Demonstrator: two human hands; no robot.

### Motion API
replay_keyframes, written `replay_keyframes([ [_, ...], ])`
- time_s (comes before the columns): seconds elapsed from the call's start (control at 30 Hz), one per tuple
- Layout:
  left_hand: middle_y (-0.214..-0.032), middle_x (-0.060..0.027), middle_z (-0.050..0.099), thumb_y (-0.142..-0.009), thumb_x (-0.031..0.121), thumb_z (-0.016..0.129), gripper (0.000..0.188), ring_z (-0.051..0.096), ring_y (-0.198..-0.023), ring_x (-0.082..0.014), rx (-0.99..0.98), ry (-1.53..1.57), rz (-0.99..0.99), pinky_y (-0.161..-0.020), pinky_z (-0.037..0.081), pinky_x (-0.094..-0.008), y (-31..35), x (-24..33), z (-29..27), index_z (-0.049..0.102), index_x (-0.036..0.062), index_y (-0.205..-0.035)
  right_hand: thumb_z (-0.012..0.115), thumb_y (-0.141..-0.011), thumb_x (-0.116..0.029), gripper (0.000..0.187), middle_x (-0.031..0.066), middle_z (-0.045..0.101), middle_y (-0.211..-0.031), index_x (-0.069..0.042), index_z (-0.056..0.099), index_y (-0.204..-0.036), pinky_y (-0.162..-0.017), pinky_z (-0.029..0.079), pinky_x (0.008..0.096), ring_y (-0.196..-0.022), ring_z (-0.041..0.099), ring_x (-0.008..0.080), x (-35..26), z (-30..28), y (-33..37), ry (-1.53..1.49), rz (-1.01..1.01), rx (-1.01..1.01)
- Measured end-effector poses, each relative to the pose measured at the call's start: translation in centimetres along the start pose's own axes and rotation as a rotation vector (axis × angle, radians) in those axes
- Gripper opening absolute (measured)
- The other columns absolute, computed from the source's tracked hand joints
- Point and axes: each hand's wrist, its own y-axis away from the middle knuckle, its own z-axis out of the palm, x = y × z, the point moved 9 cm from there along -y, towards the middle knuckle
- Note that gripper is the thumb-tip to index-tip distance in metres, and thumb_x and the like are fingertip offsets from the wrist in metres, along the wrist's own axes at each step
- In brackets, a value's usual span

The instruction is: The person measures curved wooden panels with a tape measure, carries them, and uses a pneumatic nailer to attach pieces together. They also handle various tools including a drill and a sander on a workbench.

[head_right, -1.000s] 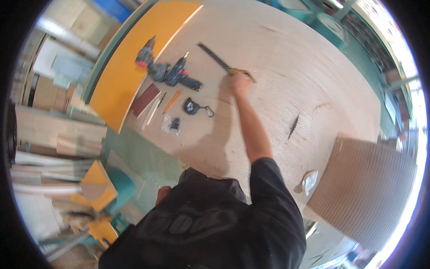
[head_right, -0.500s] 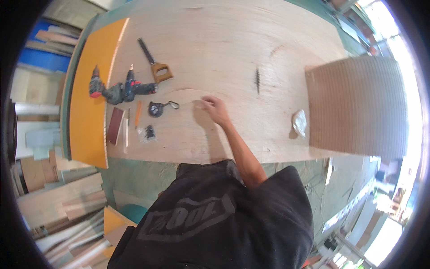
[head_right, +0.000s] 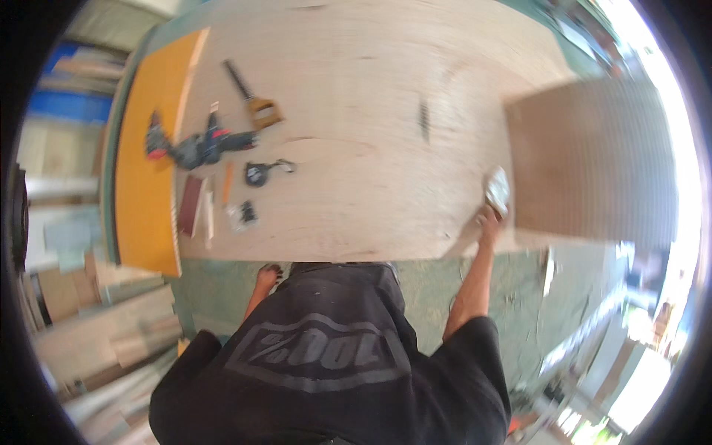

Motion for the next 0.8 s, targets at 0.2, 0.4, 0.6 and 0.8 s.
replay_keyframes([
  [0.2,-0.091,-0.0122,0.071,-0.089,0.019,0.056,0.028,0.067,-0.075,-0.0223,0.131,0.076,0.009,-0.063,0.052,-0.0366,0.1,-0.1,-2.9,0.068,-0.0001,-0.105,0.071,-0.086,-0.023,0.023,0.0009,0.058,-0.068,-0.002,0.07,-0.094,-0.057,0.044,0.0315,-0.062,0.052,0.0134,-10.4,11.4,3.0,0.537,-0.313,0.152],
  [0.4,-0.086,-0.0131,0.072,-0.086,0.019,0.056,0.025,0.071,-0.074,-0.0231,0.074,-0.165,0.089,-0.061,0.054,-0.0371,1.6,-7.3,-2.3,0.071,0.0,-0.094,0.071,-0.09,-0.025,0.027,-0.0012,0.058,-0.067,0.0,0.068,-0.082,-0.055,0.04,0.0236,-0.064,0.05,0.0059,-20.6,34.0,9.2,0.135,-0.347,-0.31],
  [0.6,-0.07,-0.006,0.065,-0.091,0.013,0.049,0.022,0.061,-0.058,-0.0191,0.199,-0.192,0.088,-0.051,0.046,-0.0358,5.0,-14.5,0.1,0.068,0.0045,-0.082,0.064,-0.095,-0.016,0.017,0.0013,0.063,-0.079,0.0,0.068,-0.101,-0.062,0.048,0.0243,-0.068,0.056,0.0074,-25.3,61.5,23.1,-0.215,-0.263,-0.906],
  [0.8,-0.07,-0.01,0.064,-0.082,0.017,0.061,0.012,0.066,-0.072,-0.0303,0.458,-0.547,0.348,-0.062,0.051,-0.0423,9.8,-14.1,2.0,0.063,0.007,-0.076,0.068,-0.088,-0.02,0.019,0.0019,0.06,-0.071,-0.002,0.067,-0.092,-0.057,0.044,0.0303,-0.065,0.056,0.0111,-21.8,81.1,36.8,-0.08,-0.311,-0.967],
])
